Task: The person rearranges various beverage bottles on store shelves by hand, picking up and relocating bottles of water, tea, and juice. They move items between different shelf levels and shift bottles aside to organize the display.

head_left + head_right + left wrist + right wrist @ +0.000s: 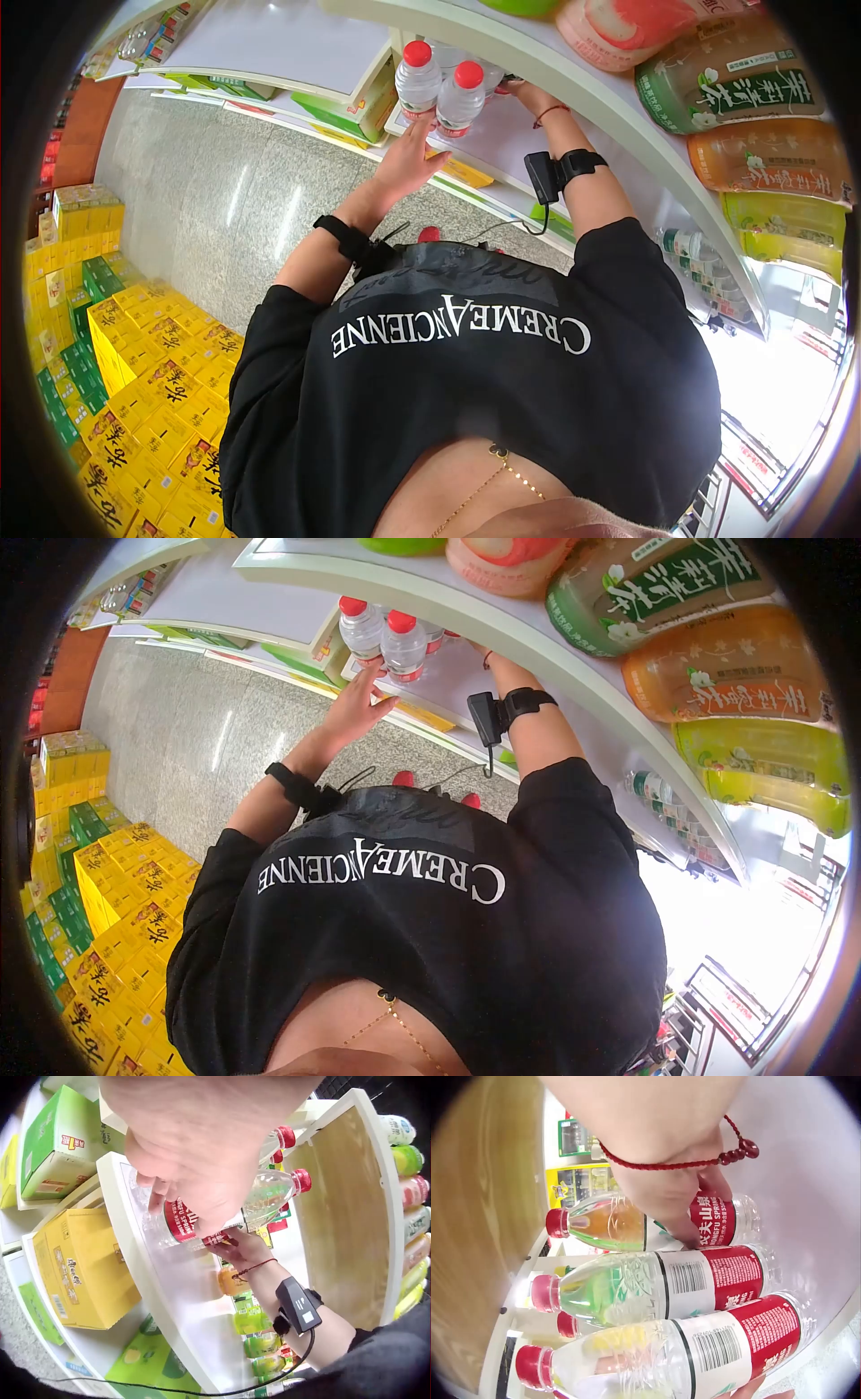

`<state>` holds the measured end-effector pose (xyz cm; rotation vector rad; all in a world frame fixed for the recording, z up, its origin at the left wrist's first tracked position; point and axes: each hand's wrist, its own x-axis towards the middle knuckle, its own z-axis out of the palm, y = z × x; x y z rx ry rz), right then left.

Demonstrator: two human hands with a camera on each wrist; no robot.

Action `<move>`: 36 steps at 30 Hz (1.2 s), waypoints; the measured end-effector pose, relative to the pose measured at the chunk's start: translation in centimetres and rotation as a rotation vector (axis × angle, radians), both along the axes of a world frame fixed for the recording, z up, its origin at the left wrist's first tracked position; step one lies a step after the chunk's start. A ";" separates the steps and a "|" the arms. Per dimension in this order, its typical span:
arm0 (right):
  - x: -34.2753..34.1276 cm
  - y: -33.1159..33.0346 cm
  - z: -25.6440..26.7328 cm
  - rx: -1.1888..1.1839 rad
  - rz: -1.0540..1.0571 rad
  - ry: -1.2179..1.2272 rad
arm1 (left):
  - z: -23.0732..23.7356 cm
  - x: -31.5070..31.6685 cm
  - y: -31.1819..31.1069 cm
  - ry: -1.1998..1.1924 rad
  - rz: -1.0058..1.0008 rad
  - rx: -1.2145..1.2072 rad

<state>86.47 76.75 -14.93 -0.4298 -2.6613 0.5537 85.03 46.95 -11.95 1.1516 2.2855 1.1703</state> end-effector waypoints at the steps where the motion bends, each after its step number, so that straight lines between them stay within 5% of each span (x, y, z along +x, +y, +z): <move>1: 0.1 -0.1 0.0 -0.001 0.006 0.001 | 0.5 0.0 0.1 -0.045 -0.005 -0.013; 36: -3.2 -1.2 -2.0 -0.097 0.251 0.015 | -0.8 0.5 -0.3 0.039 0.003 -0.065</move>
